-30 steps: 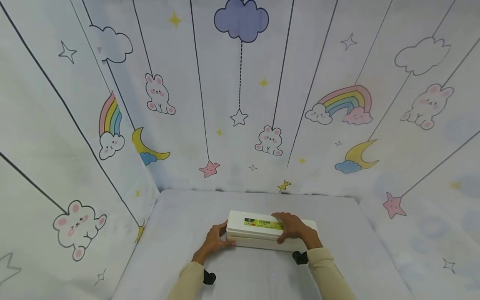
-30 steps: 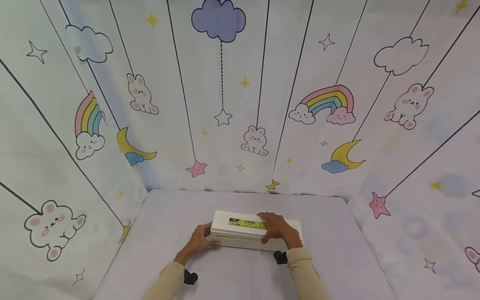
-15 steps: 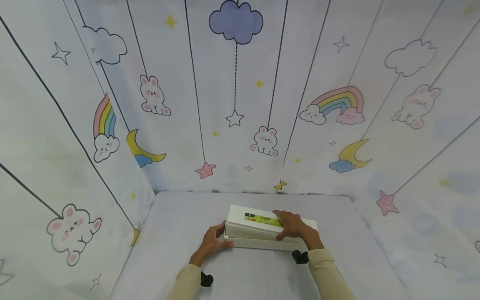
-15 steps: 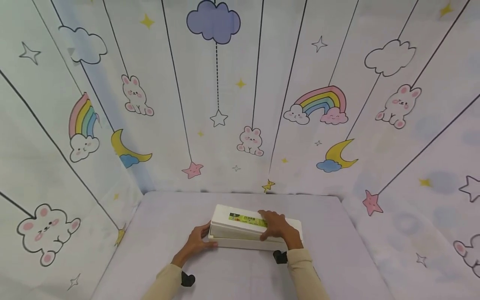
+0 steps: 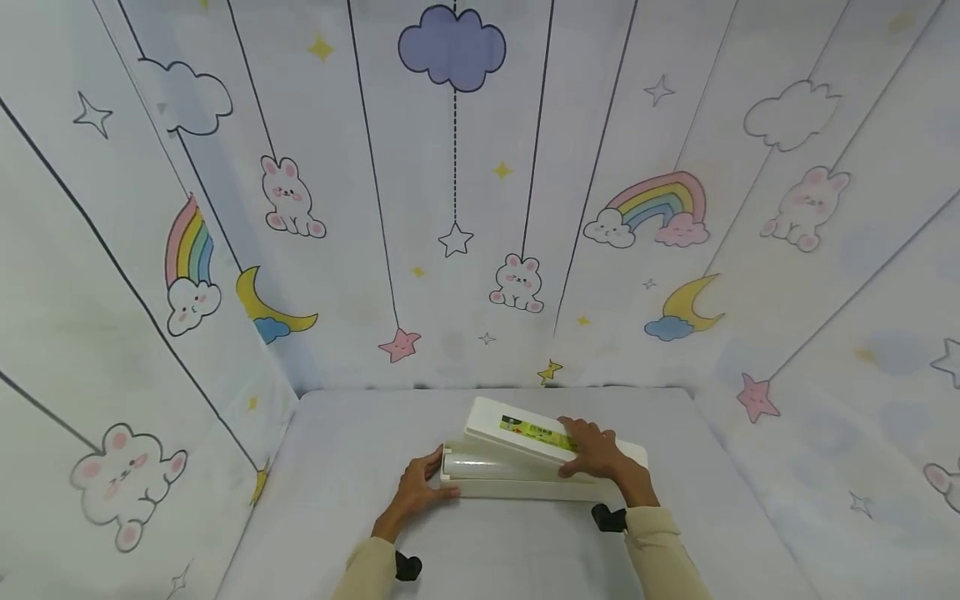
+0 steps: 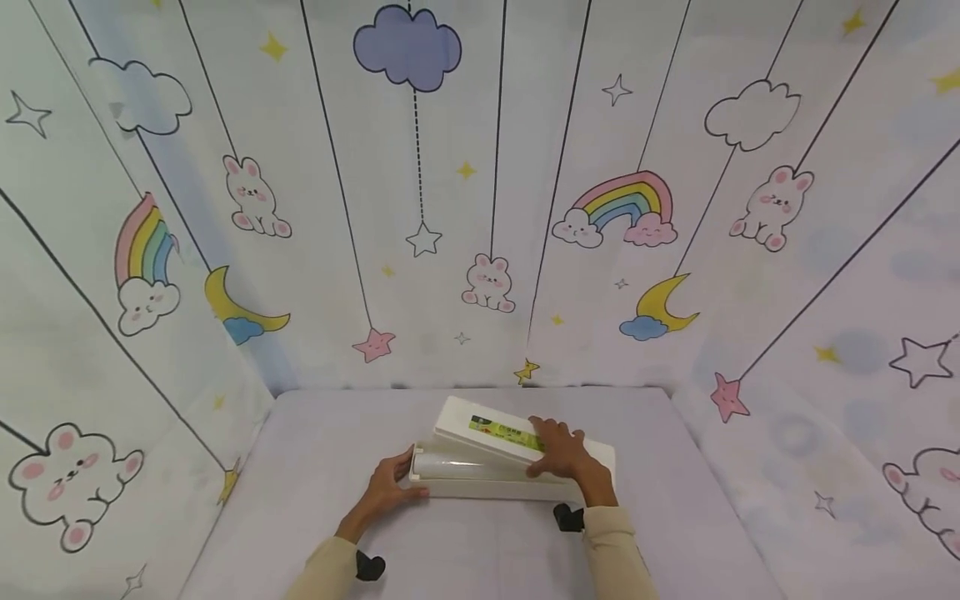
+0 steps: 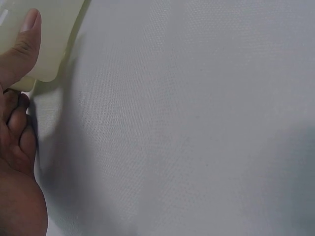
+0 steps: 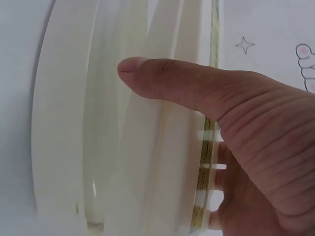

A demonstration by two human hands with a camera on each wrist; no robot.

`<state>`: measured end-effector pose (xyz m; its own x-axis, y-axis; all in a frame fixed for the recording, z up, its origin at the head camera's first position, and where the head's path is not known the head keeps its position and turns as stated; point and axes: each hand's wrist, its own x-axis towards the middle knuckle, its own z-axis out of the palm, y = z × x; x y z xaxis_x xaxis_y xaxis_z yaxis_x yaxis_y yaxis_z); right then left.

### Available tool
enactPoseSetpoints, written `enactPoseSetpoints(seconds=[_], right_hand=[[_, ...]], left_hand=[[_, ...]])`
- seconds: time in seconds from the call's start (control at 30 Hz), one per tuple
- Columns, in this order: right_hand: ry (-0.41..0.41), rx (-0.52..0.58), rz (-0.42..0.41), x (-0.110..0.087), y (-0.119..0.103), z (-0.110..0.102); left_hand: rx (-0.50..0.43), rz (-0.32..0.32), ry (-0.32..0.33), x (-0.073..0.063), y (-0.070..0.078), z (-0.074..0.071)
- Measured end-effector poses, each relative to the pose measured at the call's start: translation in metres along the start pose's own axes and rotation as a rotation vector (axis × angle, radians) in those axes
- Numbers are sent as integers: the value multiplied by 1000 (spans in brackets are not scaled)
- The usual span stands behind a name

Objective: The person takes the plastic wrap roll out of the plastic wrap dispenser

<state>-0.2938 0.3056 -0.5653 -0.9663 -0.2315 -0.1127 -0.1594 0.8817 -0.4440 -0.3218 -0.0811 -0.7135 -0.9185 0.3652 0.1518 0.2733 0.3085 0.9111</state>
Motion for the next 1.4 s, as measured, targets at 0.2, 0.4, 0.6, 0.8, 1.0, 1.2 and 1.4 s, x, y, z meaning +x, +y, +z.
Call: enactPoseSetpoints(seconds=[0.2,0.4,0.6,0.8,1.0,1.2,1.4], right_hand=[[48,15,17,-14,5,-12],[67,32,73,-25,14,-20],[129,57,117,-33,41,-19],[173,56,183,-40,63,-13],[204,52,198,-54,70,-13],[250,27,214,-63,73,-16],[276,3,293,-72,66,-29]], left_hand=[[-21,-11,12,1,-3,0],[-86,-94,25,1,-4,5],[-75,-92,24,0,-6,9],[-50,-62,44,-2,-3,8],[3,-29,33,-4,2,7],[20,6,42,-5,4,5],[-25,-32,49,-3,1,8]])
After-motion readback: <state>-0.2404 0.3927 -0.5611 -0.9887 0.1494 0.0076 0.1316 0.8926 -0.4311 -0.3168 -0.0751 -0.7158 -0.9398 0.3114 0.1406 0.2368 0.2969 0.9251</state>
